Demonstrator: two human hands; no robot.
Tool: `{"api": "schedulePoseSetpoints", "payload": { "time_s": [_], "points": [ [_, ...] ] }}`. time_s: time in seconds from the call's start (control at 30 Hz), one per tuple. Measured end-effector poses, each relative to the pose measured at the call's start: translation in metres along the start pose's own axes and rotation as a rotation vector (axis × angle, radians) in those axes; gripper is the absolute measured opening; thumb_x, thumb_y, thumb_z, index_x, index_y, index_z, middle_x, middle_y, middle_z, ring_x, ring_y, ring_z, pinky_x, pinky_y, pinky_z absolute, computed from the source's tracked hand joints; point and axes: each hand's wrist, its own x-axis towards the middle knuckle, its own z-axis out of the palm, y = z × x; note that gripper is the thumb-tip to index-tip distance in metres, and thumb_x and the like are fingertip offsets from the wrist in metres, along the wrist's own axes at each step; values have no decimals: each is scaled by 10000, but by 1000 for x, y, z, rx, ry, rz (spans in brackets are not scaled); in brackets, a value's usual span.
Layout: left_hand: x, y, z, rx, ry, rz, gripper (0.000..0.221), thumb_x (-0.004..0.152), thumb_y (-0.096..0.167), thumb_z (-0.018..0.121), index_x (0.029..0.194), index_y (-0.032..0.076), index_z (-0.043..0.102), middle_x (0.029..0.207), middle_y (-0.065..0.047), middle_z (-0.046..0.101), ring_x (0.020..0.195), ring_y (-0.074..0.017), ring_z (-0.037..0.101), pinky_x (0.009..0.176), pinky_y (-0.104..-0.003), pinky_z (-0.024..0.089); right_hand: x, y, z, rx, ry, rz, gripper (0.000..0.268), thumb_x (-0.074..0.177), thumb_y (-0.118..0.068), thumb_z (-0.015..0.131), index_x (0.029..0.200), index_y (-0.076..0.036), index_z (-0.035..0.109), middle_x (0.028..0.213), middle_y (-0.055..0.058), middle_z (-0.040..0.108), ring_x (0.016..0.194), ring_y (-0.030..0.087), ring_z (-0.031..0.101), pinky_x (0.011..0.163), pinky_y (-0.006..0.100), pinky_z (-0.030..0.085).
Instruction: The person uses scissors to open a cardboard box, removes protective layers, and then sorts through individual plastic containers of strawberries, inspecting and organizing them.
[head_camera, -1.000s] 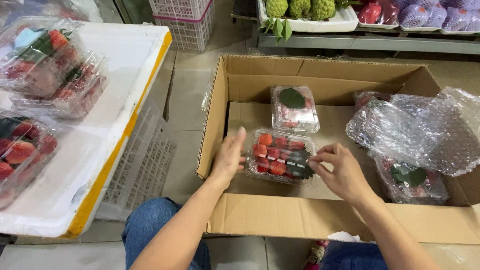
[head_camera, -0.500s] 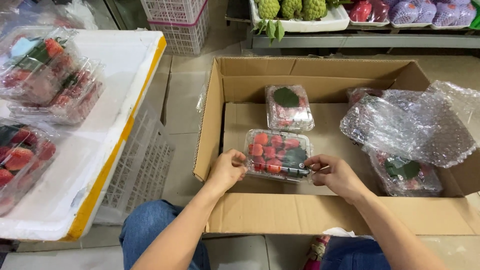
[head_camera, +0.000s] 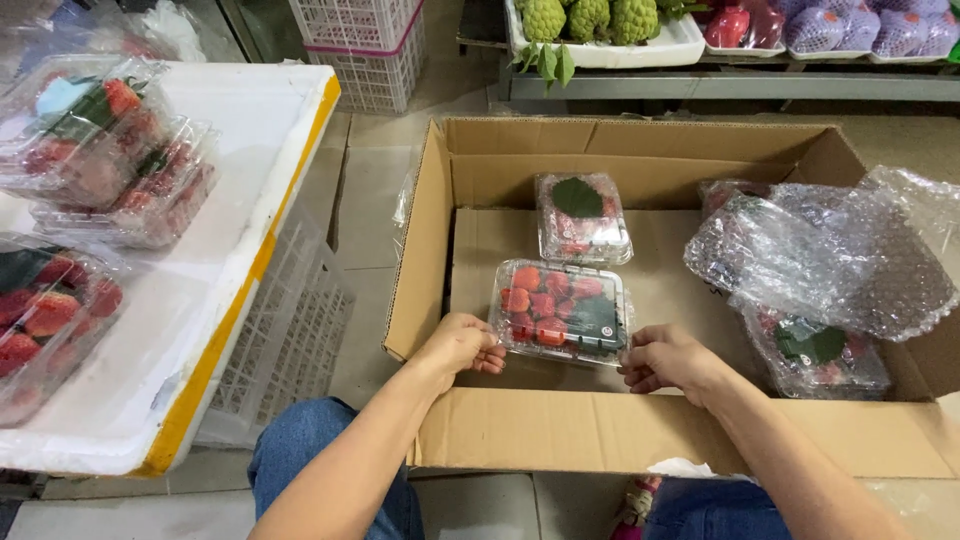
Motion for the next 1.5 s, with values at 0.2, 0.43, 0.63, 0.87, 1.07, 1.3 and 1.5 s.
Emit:
{"api": "schedulePoseSetpoints", "payload": {
  "time_s": [0.2, 0.43, 0.63, 0.87, 1.07, 1.3, 1.5],
  "points": [
    [4, 0, 1, 23, 76, 122, 392, 942, 8, 624, 1297, -120, 518, 828, -311, 737, 588, -226, 748, 494, -275, 654, 8, 6, -4, 0, 48, -113, 305, 821, 67, 747, 1085, 181, 646, 797, 295, 684, 642, 320, 660, 539, 442, 629],
    [-90, 42, 25, -370, 84, 388, 226, 918, 23, 643, 1096, 26, 503, 788, -242, 665, 635, -293, 698, 585, -426, 640, -76, -42, -21, -192, 115, -395, 160, 917, -45, 798, 893, 96, 727, 660, 273, 666, 610, 319, 559, 554, 407, 373],
    [-238, 107, -34, -561, 87, 558, 135, 992, 87, 624, 1041, 21, 517, 1070, -161, 617, 1016, -324, 711, 1002, -527, 633, -55, -63, 27, 67, -9, -769, 320, 975, 133, 605, 1273, 176, 497, 654, 501, 599, 423, 588, 566, 538, 572, 503],
    [-386, 149, -150, -695, 511, 687, 171, 1004, 14, 513, 1086, -94, 616, 1134, -277, 718, 1039, -494, 726, 1046, -582, 601, -231, -199, 169, 41, -311, -572, 548, 896, 186, 590, 1426, 64, 658, 1101, 338, 768, 959, 446, 723, 839, 548, 591],
    [-418, 132, -268, -936, 984, 850, 134, 923, -148, 476, 999, -124, 584, 1163, -271, 697, 1079, -471, 742, 951, -584, 686, -190, -157, 146, -19, -233, -465, 471, 933, 202, 604, 1384, 112, 704, 1121, 389, 808, 1082, 434, 742, 918, 545, 577],
    [-361, 89, -465, -1081, 1011, 966, 242, 822, -151, 541, 976, -1, 651, 952, -224, 666, 989, -346, 733, 1000, -690, 694, -123, -104, 58, -38, -23, -417, 394, 981, 98, 632, 1369, 129, 692, 1064, 395, 765, 991, 433, 685, 874, 548, 546],
    [-295, -3, -627, 1251, 825, 911, 922, 774, -266, 353, 1665, -32, 376, 1645, -279, 424, 1527, -371, 383, 1333, -413, 188, -79, -107, -1, -106, 188, -284, 345, 986, -61, 650, 1301, 67, 703, 1114, 238, 733, 982, 338, 673, 862, 462, 565]
  ]
}}
